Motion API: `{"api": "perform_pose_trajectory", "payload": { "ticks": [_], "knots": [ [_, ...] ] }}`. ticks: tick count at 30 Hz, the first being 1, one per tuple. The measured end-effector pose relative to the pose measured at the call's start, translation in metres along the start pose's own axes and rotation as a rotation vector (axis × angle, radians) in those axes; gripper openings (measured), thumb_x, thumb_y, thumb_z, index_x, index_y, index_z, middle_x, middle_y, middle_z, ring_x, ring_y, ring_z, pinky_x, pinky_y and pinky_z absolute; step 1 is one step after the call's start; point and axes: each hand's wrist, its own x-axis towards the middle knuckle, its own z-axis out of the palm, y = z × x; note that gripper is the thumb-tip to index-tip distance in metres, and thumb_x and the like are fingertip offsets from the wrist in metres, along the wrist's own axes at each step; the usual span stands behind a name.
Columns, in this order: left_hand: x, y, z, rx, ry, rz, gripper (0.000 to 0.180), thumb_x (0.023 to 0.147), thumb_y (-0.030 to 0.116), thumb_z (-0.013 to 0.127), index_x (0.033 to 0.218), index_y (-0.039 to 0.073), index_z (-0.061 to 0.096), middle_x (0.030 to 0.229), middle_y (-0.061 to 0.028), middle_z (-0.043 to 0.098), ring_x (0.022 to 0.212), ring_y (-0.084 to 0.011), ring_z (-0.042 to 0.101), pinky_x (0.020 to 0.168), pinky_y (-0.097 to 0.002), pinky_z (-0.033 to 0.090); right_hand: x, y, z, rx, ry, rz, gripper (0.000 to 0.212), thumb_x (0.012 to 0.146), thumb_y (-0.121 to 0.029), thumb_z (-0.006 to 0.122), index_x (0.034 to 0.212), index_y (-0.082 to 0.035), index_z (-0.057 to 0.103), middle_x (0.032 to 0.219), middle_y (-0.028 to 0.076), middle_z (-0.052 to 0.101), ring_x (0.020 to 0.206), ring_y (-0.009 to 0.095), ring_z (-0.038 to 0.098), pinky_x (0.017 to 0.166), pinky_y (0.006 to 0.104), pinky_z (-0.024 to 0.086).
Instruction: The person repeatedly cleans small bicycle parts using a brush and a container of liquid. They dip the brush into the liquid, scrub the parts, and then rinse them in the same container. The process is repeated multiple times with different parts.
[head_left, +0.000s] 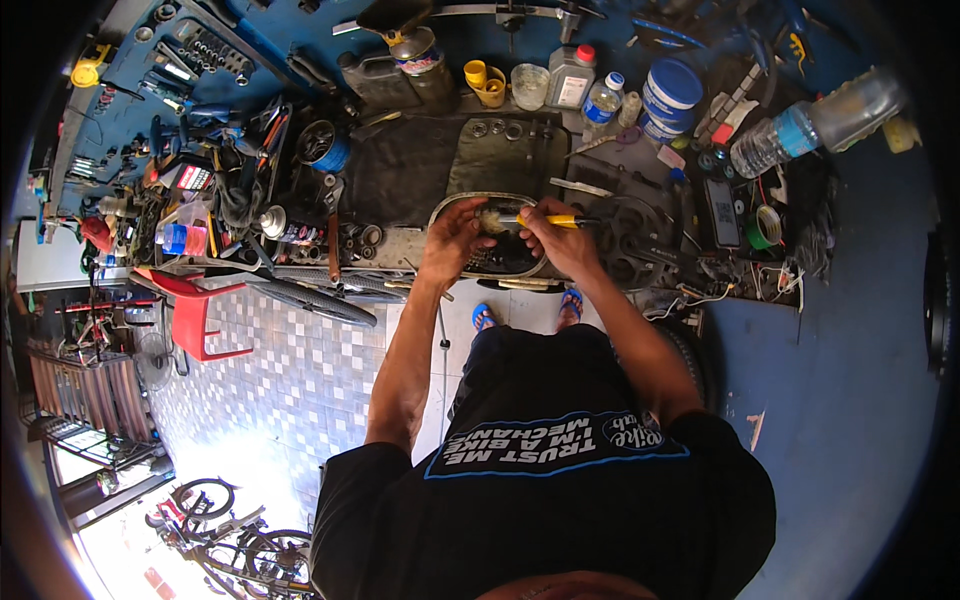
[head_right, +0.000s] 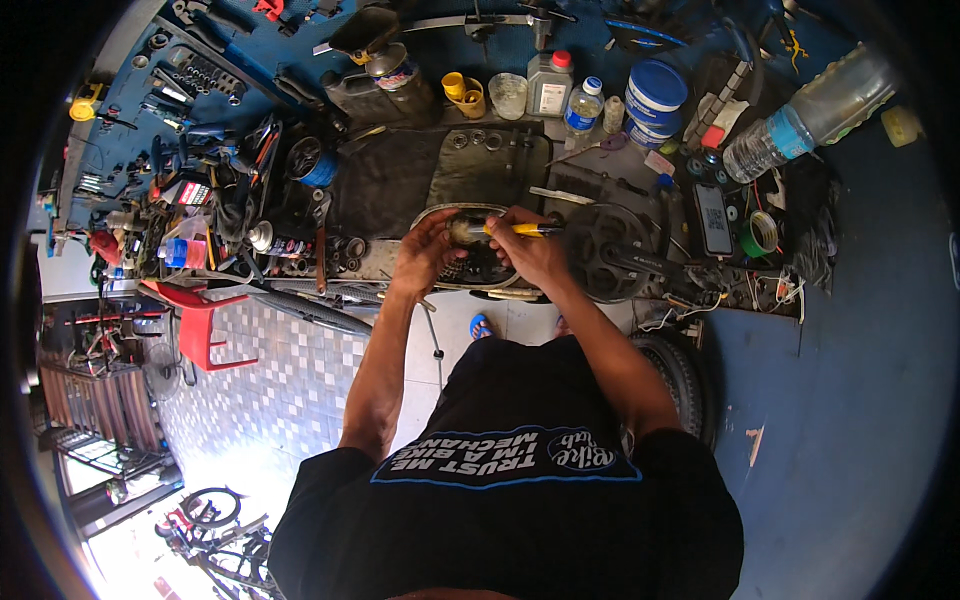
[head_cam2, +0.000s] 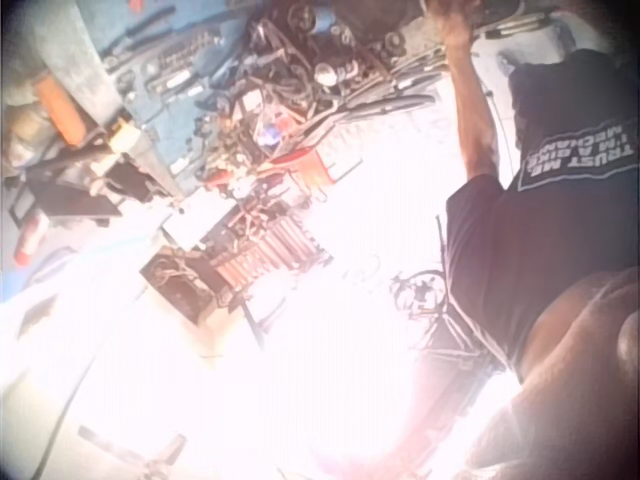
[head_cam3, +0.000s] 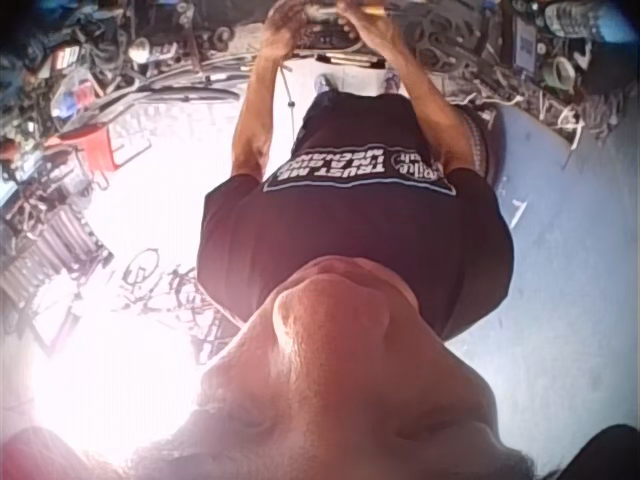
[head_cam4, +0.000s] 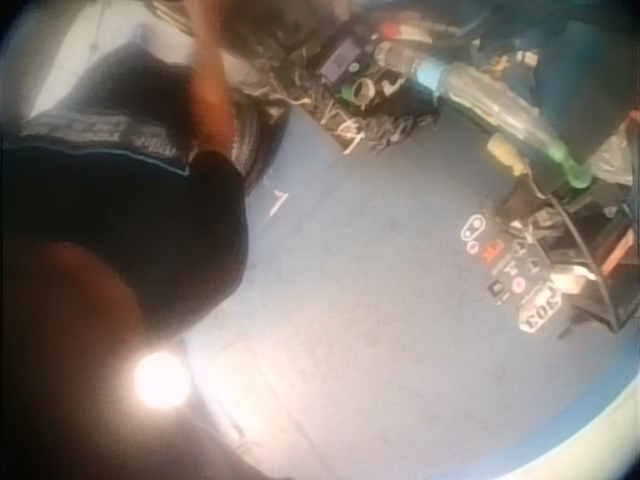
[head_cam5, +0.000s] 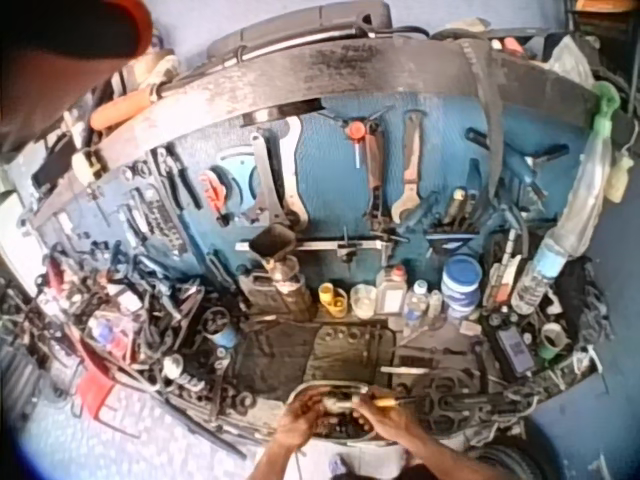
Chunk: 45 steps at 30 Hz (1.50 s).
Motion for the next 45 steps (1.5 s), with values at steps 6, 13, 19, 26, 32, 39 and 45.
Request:
{"api": "perform_pose_trajectory", "payload": {
  "ticks": [6,13,19,26,32,39,45],
  "knots": [
    [0.001,-0.002,-0.003,-0.030,0.006,-0.046,0.036,0.105,0.007,0.058,0.139,-0.006,0.054,0.122,-0.0127,0.067,0.105,-0.0196,0.067,0.082,-0.0322,0.061,0.000,0.006,-0.007,-0.111,-0.015,-0.101,0.035,0.100,-0.036,0.072,0.086,-0.005,0.064,0.074,0.002,0.066,0.063,0.007,0.060,0.057,0.0248,0.048],
    [-0.001,0.001,-0.003,-0.068,0.011,-0.058,0.037,0.107,0.010,0.057,0.139,-0.007,0.054,0.124,-0.0125,0.067,0.102,-0.0198,0.067,0.082,-0.0334,0.060,-0.003,0.007,-0.015,-0.281,-0.001,-0.251,0.033,0.099,-0.032,0.073,0.091,-0.002,0.065,0.074,0.002,0.066,0.068,0.007,0.058,0.061,0.0271,0.047],
    [-0.002,0.006,-0.004,-0.085,0.018,-0.083,0.038,0.107,0.014,0.058,0.140,-0.007,0.055,0.124,-0.0121,0.067,0.103,-0.0199,0.066,0.080,-0.0322,0.059,-0.004,0.016,-0.025,-0.404,0.044,-0.336,0.029,0.099,-0.027,0.074,0.093,0.000,0.066,0.082,0.002,0.070,0.072,0.009,0.063,0.065,0.0283,0.051],
    [-0.005,0.008,0.007,-0.100,0.058,-0.121,0.042,0.109,0.024,0.056,0.137,-0.007,0.057,0.109,-0.0098,0.067,0.091,-0.0183,0.066,0.075,-0.0335,0.060,-0.001,0.023,-0.037,-0.765,0.011,-0.414,0.024,0.093,-0.025,0.077,0.094,-0.003,0.067,0.079,0.009,0.068,0.074,0.014,0.066,0.069,0.0310,0.051],
    [0.003,-0.006,-0.002,-0.105,0.140,-0.231,0.042,0.109,0.036,0.054,0.120,-0.004,0.063,0.093,-0.0094,0.065,0.074,-0.0158,0.060,0.067,-0.0341,0.058,-0.005,-0.011,-0.006,-0.301,-0.044,-0.311,0.026,0.096,-0.026,0.076,0.092,-0.002,0.068,0.079,0.005,0.071,0.075,0.009,0.064,0.067,0.0274,0.051],
    [-0.002,0.005,0.009,0.029,0.196,-0.194,0.043,0.109,0.038,0.054,0.110,-0.004,0.064,0.084,-0.0101,0.065,0.067,-0.0152,0.059,0.063,-0.0316,0.057,0.009,-0.004,-0.013,-0.371,0.028,-0.340,0.037,0.101,-0.037,0.071,0.090,-0.002,0.064,0.076,0.002,0.068,0.066,0.008,0.060,0.059,0.0267,0.048],
    [0.002,0.002,0.007,0.047,0.180,-0.158,0.043,0.109,0.038,0.054,0.108,-0.003,0.065,0.079,-0.0084,0.064,0.062,-0.0148,0.060,0.062,-0.0304,0.057,0.005,0.001,0.002,-0.457,0.077,-0.374,0.034,0.101,-0.032,0.072,0.091,0.000,0.065,0.070,0.004,0.066,0.064,0.007,0.059,0.059,0.0260,0.047]
  ]
}}
